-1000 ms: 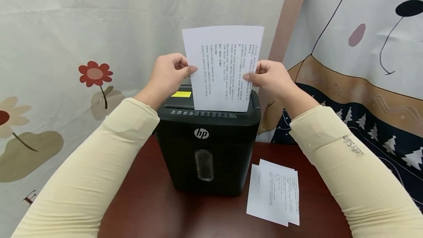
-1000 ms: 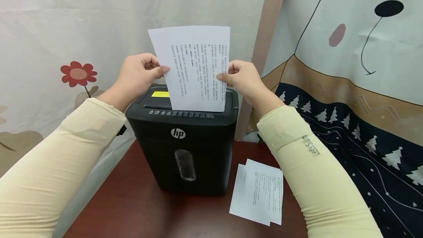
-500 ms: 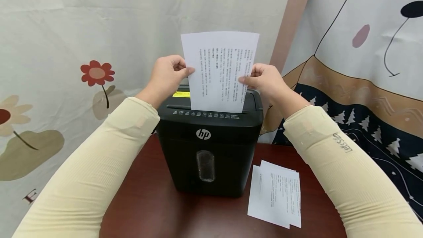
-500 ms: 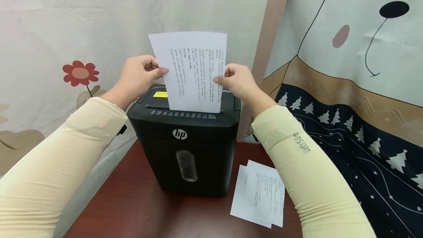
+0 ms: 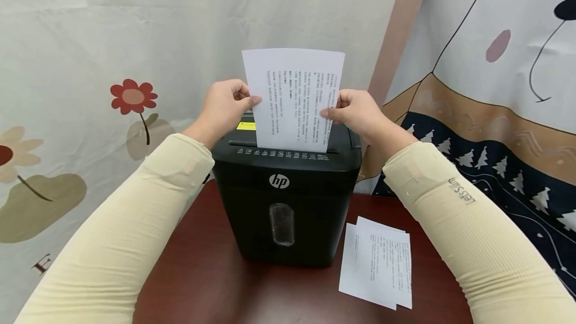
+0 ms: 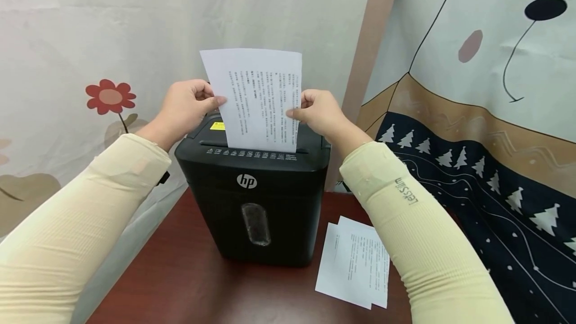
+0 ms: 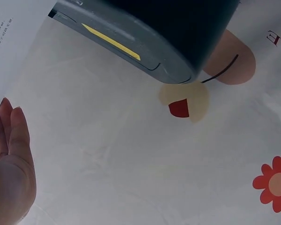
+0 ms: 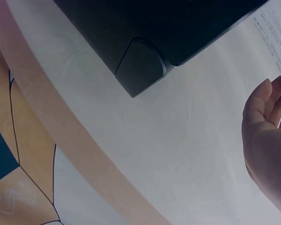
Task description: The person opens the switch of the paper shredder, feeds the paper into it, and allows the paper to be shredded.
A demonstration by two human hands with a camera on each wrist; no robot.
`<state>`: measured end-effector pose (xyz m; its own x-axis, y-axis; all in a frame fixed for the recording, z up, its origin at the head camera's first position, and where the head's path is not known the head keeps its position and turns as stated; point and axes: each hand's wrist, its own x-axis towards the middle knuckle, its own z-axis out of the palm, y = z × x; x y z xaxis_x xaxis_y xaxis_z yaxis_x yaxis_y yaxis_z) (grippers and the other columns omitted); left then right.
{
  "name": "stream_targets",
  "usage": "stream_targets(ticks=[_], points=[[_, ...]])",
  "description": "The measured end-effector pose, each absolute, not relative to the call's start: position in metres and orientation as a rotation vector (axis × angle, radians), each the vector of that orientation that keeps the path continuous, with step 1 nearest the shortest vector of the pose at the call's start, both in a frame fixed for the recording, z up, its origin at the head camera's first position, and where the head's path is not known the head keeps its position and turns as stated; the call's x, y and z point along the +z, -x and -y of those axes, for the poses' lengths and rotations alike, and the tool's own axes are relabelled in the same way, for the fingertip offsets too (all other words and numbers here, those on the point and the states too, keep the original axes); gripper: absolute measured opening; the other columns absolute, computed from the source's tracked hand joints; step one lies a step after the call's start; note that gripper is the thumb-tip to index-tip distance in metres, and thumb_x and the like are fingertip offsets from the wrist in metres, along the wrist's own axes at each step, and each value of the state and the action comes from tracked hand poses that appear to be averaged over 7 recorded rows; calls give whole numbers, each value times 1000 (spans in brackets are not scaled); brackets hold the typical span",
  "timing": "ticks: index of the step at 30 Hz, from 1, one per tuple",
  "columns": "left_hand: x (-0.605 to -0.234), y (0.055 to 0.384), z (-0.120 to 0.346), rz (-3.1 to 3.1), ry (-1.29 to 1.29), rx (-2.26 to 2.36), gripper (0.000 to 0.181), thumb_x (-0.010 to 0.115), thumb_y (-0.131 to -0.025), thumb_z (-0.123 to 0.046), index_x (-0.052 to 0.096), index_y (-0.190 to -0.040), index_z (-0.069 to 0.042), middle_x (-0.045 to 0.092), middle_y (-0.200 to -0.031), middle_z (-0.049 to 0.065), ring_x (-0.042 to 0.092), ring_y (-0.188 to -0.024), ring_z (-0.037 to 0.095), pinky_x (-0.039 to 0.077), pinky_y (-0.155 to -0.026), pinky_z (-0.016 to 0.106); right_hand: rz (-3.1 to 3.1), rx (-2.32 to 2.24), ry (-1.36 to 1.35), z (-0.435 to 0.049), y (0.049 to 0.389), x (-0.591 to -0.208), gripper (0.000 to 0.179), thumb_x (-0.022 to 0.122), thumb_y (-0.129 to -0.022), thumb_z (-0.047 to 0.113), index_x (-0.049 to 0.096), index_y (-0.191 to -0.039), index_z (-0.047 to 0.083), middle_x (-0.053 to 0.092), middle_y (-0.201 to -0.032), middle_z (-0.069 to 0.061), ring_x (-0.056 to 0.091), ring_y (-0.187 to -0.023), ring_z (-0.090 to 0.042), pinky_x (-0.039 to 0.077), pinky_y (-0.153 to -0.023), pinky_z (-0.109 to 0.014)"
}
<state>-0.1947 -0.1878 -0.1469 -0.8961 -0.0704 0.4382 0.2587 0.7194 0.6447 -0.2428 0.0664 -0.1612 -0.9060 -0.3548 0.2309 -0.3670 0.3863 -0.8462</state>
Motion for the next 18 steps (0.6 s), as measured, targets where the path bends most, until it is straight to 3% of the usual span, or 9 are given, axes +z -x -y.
stream_targets(ticks=[18], points=[[-154,195,195,2561,129,-946,18,65,-93,-15,59,-83,-1,61,-92,12,48,-82,24,38,-66,31,2674,1581,-675,-60,246,-164,17,68,-89,8,67,-105,1,71,-112,-10,64,-104,-21,46,-90,-42]])
